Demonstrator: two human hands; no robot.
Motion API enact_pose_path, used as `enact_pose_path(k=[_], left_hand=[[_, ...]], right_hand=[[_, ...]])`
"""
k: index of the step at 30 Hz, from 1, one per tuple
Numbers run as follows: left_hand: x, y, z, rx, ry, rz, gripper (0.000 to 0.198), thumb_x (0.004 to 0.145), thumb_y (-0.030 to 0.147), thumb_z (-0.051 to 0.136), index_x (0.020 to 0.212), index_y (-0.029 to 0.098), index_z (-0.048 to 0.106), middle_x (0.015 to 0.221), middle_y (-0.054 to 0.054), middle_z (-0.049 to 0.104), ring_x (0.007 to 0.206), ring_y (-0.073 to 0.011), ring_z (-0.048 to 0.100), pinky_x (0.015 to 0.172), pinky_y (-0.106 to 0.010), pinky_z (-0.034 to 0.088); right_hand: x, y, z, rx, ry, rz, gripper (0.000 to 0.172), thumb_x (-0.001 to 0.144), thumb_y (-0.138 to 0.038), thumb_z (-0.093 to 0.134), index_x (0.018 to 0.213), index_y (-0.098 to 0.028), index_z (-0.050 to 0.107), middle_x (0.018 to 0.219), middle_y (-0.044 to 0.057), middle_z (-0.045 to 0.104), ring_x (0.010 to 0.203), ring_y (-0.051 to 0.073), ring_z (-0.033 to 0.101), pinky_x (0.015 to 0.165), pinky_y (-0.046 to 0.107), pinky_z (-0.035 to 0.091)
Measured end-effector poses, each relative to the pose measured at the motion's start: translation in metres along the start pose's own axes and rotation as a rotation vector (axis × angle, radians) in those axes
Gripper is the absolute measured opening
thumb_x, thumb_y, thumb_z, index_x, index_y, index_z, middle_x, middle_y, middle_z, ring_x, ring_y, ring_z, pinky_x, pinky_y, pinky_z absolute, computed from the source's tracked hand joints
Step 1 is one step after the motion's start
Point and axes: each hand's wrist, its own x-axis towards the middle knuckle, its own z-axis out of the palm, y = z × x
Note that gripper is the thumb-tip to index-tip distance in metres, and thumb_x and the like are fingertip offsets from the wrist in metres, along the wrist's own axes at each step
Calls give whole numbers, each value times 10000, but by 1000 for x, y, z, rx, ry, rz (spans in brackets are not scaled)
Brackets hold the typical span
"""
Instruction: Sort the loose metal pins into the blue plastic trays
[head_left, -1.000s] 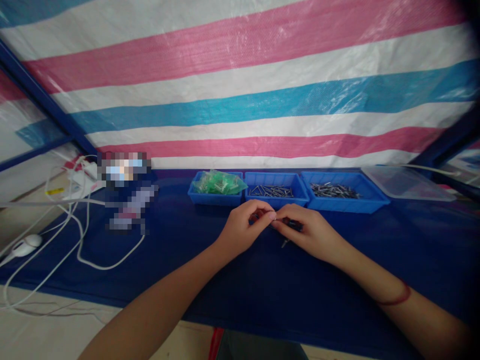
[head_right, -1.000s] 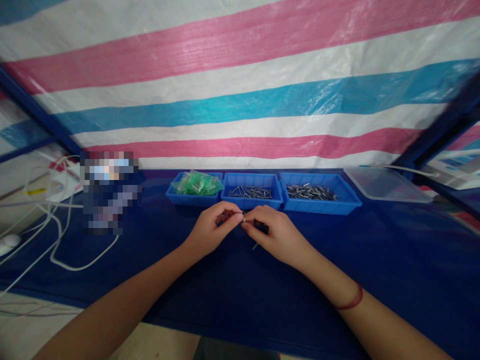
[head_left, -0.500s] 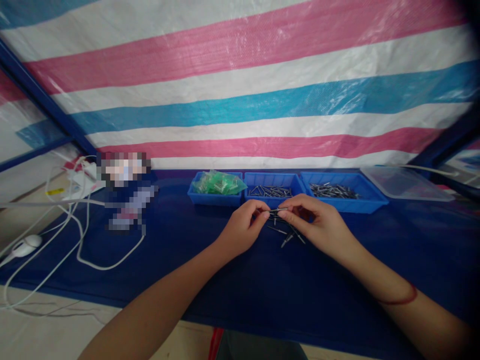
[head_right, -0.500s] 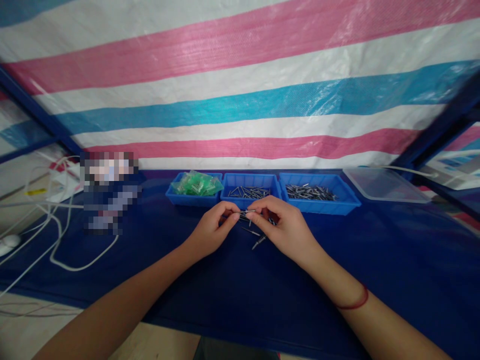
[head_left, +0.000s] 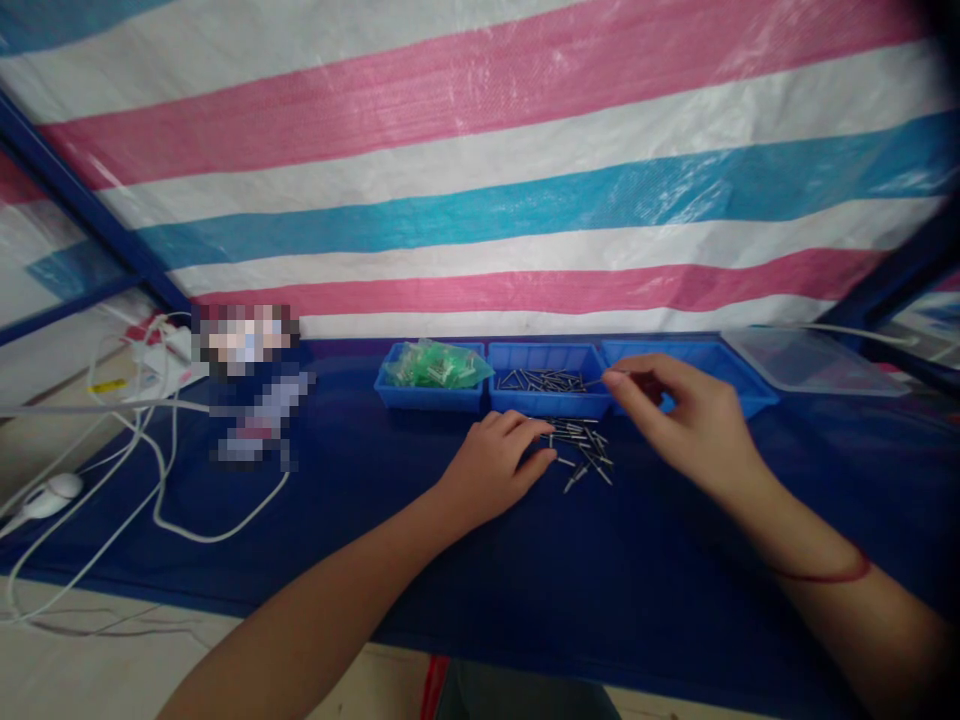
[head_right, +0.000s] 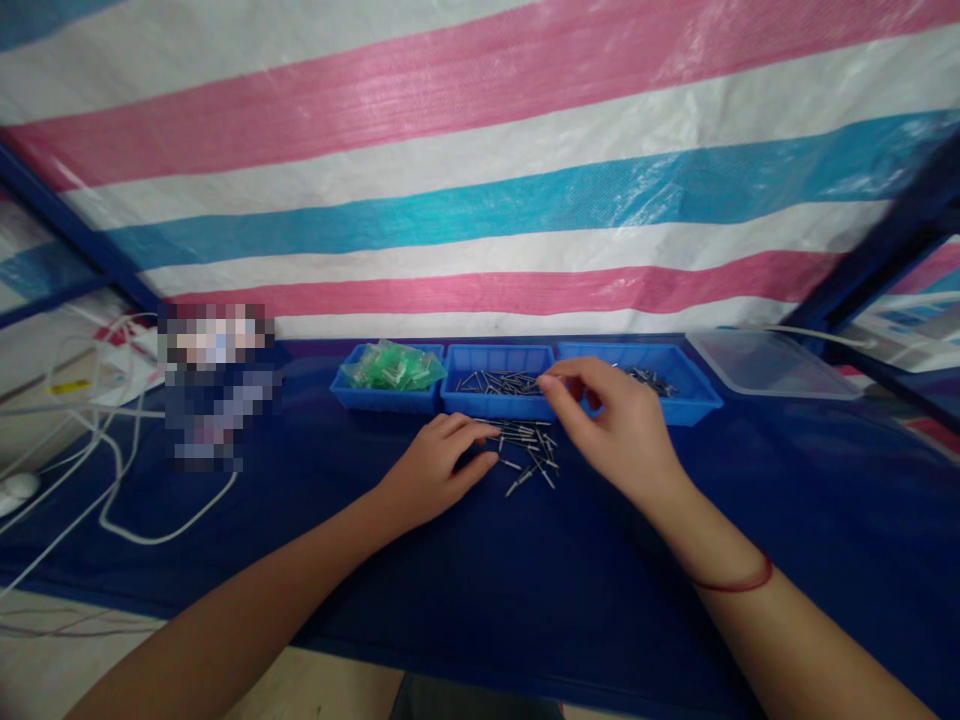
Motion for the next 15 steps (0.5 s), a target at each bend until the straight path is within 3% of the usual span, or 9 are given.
enact_pose_path(k=[4, 9, 15], left_hand=[[-1, 3, 0, 111, -70, 15, 332, 898, 408, 498, 1184, 267, 592, 1152, -61, 574, 1051, -226, 498, 885, -376, 405], [-1, 6, 4, 176, -87, 57, 279, 892, 413, 512, 1119, 312, 638, 1239, -45, 548, 1119, -261, 451, 844, -393, 372], [0, 2, 5, 188, -91, 57, 202, 915, 311, 500, 1005, 264, 675, 1116, -42, 594, 1003, -213, 499, 789, -334, 356]], right_hand=[[12, 32, -13, -225, 205, 87, 222, 831, -377, 568, 919, -194, 660, 735, 42, 639, 619, 163, 564, 593, 295, 427], [15, 56, -10, -413, 111, -36, 305, 810, -364, 587, 1011, -144, 651, 999, 209, 591, 982, 339, 535, 829, 452, 413], [10, 39, 0, -305, 81, -73, 268, 806, -307, 585, 1020, -158, 647, 1057, 186, 570, 1040, 341, 523, 906, 490, 395]])
